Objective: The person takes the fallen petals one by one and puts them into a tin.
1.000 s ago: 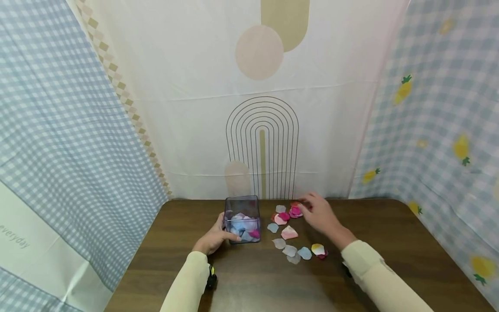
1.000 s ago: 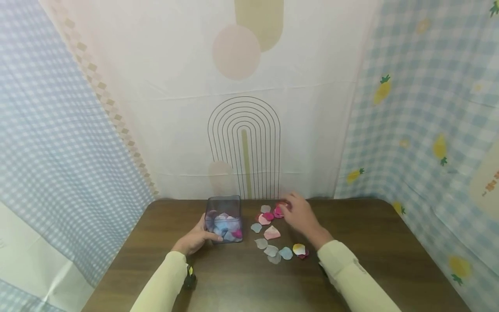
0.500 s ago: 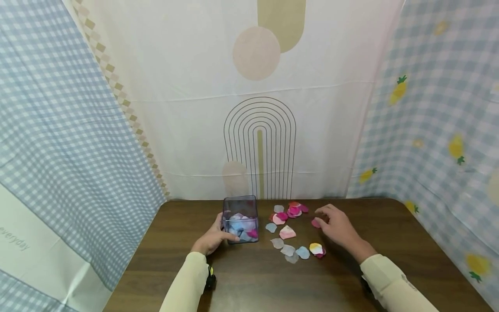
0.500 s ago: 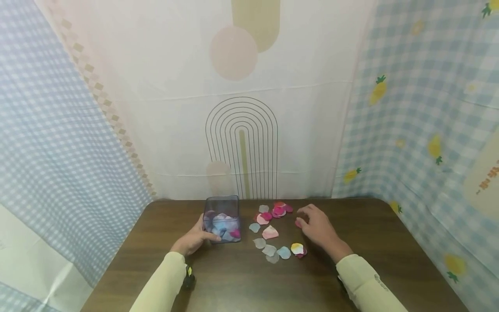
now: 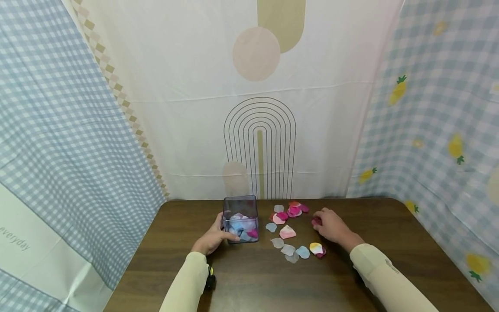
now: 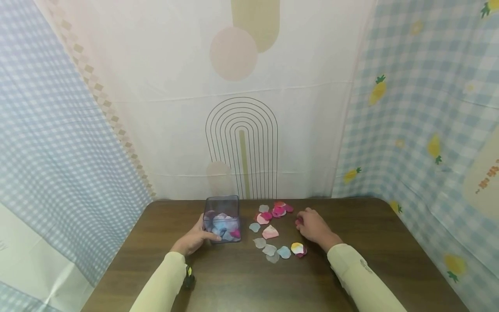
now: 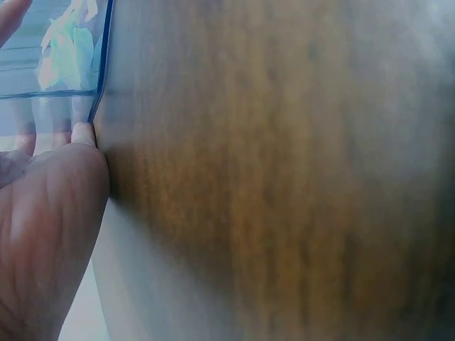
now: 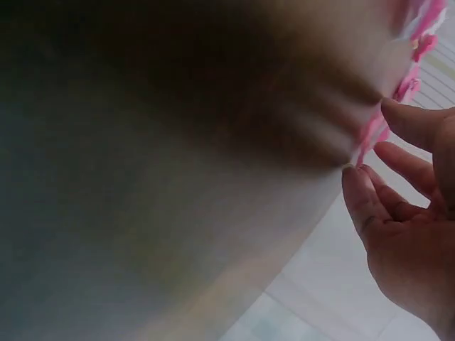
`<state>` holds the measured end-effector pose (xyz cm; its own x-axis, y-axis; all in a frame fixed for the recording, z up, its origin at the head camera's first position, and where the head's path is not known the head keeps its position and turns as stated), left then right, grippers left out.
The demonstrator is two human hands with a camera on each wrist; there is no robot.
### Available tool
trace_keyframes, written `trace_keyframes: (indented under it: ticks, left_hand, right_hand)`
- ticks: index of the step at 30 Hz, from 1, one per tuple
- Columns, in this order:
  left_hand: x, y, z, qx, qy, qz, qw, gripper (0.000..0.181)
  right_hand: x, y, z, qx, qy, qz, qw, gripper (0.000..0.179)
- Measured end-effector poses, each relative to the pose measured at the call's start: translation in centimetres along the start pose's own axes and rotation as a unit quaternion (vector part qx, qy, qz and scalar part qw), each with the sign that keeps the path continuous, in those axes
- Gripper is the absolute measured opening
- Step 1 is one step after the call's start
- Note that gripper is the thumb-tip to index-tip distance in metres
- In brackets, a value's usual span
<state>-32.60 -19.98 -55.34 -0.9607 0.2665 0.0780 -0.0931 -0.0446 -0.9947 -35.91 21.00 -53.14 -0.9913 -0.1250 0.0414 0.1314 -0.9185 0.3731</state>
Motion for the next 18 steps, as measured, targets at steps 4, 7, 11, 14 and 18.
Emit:
trace_keyframes:
  ticks: [4, 7, 11, 14, 18]
  left_hand:
    - [0.0, 0.0, 0.0, -0.002, -0.002, 0.001, 1.0000, 0.105]
    - [0.0, -0.1, 0.0, -0.003, -0.001, 0.002, 1.0000, 0.105]
    - [0.0, -0.2, -0.2, -0.002, 0.006, 0.001, 1.0000, 0.103]
    - [-0.1, -0.3, -0.2, -0.004, 0.009, 0.002, 1.0000, 0.103]
    - [-0.1, -0.3, -0.2, -0.006, 0.009, 0.004, 0.9999, 0.104]
  right_hand:
    - [0.8, 0.0, -0.3, -0.020, 0.009, 0.011, 0.9997, 0.017]
    - [1.3, -0.1, -0.5, -0.028, 0.008, 0.015, 0.9995, 0.007]
    - [1.7, -0.3, -0.8, -0.028, 0.015, 0.007, 0.9995, 0.007]
    - [1.7, -0.4, -0.7, -0.022, 0.018, 0.003, 0.9996, 0.012]
    - [1.8, -0.4, -0.7, -0.017, 0.021, -0.003, 0.9996, 0.015]
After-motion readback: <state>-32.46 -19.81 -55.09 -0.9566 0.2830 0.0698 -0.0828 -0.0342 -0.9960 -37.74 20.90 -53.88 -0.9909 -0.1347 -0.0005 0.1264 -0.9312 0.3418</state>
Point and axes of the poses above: each hand's wrist, its own x-axis towards the middle knuckle, its own z-axis out of the back of the hand, y = z × x, the point moved 4 cm from there along x, towards the middle knuckle, and after that the axes turned 12 degrees about -z, right-handed, at the moved point
